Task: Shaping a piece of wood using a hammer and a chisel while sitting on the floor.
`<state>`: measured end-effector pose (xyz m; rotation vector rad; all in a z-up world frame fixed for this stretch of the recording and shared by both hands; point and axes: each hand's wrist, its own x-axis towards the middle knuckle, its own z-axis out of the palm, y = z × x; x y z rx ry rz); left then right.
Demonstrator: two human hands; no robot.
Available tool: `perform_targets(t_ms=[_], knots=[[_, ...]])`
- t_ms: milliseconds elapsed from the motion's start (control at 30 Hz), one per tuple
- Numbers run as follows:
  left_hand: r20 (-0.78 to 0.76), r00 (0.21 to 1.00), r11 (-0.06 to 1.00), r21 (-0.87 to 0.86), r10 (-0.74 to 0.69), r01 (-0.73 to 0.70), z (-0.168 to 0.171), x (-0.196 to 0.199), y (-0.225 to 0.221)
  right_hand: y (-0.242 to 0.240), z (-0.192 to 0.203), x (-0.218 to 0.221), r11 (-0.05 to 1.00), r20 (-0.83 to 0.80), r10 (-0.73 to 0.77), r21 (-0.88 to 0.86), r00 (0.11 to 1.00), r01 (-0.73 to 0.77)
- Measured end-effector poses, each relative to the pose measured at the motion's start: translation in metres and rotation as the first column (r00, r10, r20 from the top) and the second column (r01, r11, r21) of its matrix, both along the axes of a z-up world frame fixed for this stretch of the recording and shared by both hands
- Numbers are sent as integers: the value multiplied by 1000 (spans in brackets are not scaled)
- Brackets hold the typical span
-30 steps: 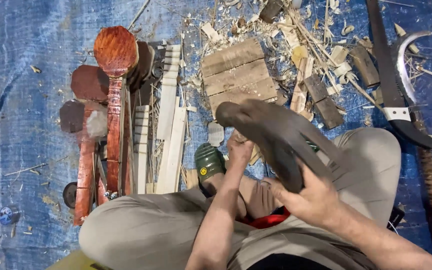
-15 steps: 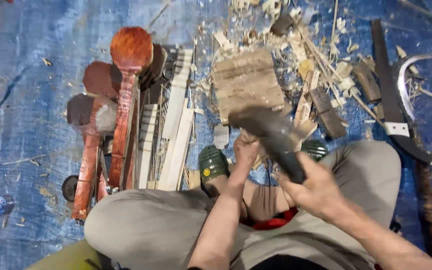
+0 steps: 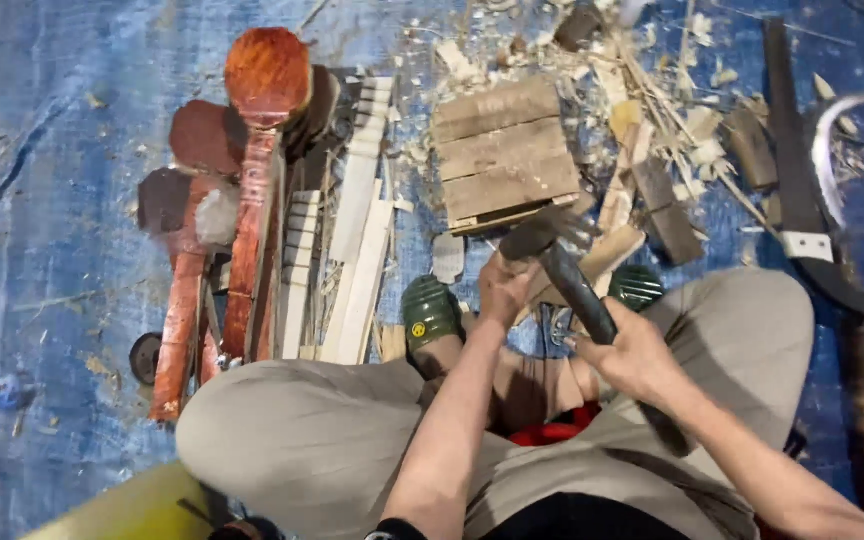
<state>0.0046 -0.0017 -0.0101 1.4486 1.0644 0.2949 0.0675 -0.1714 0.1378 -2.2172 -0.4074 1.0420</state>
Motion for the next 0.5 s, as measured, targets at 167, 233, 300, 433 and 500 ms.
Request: perform_targets(t_ms=[167,233,300,433,500], knots=[[10,996,995,18,94,-94,-15,-11,27,-28,-25,3,927,-424,-296,89,856,364],[32,990,991,-23,136,-136,-17,-17,35,-41,-61,11,917,-493,-321,50,809,395],[105,944,949,-66,314,-308,1,-26,34,-56,-103,17,917,-542,-374,-93,753,388],[120,873,875,-176,473,-450,-32,-33,53,-60,-150,17,912,-591,-395,-160,704,378],[63,859,849,-201,509,-488,-34,-34,62,-53,-161,19,937,-578,-344,-157,740,313]])
